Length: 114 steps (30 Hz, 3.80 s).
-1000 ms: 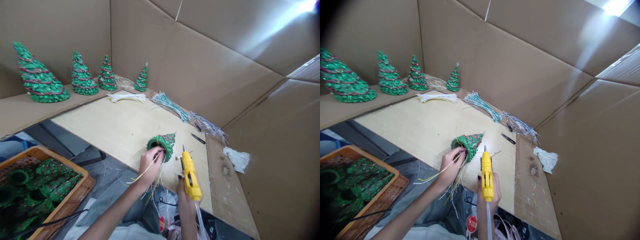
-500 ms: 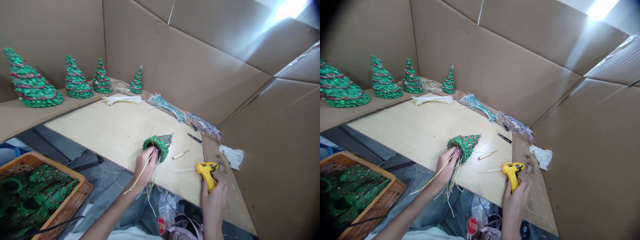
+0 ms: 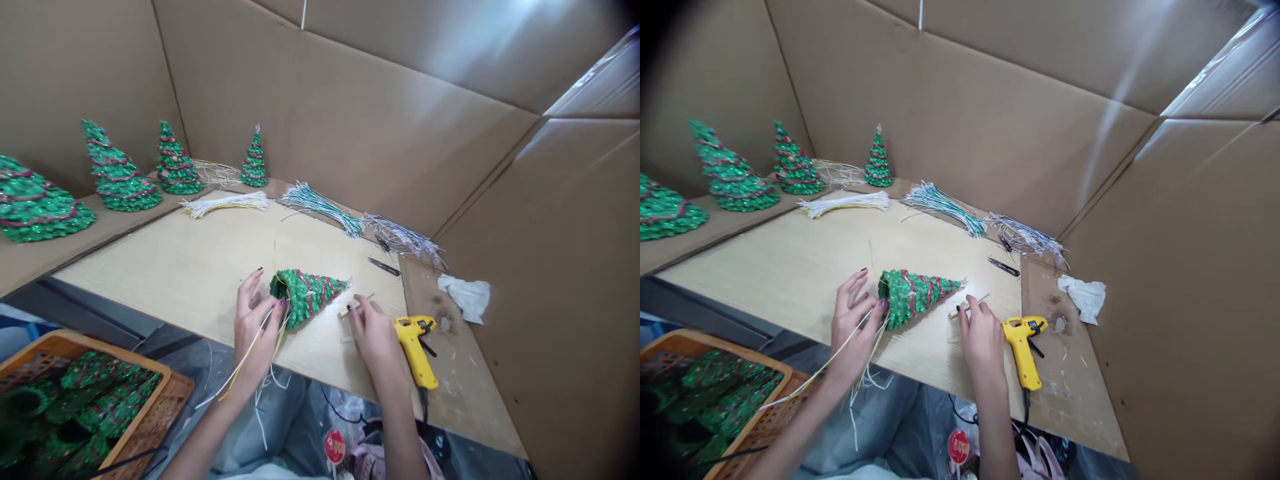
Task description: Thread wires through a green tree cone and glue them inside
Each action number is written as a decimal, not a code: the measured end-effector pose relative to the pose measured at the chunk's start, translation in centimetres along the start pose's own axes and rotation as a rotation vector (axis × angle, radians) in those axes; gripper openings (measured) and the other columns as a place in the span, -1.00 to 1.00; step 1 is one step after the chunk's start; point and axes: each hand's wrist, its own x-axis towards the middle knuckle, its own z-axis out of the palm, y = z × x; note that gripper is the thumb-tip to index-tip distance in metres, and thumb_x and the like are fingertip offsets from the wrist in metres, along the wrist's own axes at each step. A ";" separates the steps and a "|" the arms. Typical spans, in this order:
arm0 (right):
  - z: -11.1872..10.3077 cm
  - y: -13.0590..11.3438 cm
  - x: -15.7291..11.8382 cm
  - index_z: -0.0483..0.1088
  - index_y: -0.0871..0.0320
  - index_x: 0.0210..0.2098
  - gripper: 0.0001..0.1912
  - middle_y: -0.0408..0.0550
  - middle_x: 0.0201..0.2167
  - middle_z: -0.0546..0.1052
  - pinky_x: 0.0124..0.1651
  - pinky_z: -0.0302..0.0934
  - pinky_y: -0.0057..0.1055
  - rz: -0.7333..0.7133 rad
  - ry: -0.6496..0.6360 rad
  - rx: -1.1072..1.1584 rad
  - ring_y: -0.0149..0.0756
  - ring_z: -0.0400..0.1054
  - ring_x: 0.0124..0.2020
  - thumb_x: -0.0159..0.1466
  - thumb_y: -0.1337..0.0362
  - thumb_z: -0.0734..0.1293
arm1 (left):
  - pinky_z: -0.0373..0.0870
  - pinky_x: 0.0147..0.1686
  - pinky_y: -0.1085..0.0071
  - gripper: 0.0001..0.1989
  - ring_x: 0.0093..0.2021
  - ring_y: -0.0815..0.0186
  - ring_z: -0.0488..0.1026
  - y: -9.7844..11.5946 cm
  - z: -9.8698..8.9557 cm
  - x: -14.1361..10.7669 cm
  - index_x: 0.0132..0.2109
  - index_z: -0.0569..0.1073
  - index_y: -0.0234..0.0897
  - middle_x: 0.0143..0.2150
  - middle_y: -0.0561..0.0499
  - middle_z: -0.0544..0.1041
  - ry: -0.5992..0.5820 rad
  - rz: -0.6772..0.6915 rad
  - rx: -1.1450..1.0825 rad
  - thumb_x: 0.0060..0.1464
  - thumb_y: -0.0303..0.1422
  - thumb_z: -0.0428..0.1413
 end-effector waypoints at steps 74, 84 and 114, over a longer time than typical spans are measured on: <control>0.4 -6.3 1.1 0.28 0.02 0.17 -0.64 0.00 0.22 0.42 0.29 0.19 -0.03 -0.476 -0.043 0.816 -0.14 0.27 0.29 0.40 0.20 0.19 | 0.43 0.26 0.22 -0.71 0.27 0.17 0.41 0.1 -0.8 0.9 -0.01 0.56 -0.26 0.33 -0.08 0.38 -0.220 -0.027 -0.015 0.35 -0.43 -0.06; 0.4 -6.1 1.0 0.30 -0.02 0.13 -0.67 -0.02 0.21 0.44 0.26 0.19 -0.03 -0.437 -0.055 0.762 -0.11 0.28 0.27 0.37 0.20 0.27 | 0.41 0.27 0.16 -0.68 0.27 0.14 0.40 0.0 -1.0 1.1 0.05 0.57 -0.21 0.32 -0.03 0.38 -0.257 -0.094 -0.066 0.35 -0.42 -0.05; -1.0 -6.8 1.3 0.40 0.01 0.01 -0.73 -0.03 0.13 0.51 0.27 0.22 -0.13 -0.355 -0.142 0.886 -0.15 0.32 0.26 0.31 0.27 0.33 | 0.34 0.32 0.20 -0.70 0.30 0.13 0.36 0.1 -0.9 0.9 -0.07 0.59 -0.34 0.33 -0.15 0.37 -0.252 -0.108 -0.112 0.35 -0.44 -0.05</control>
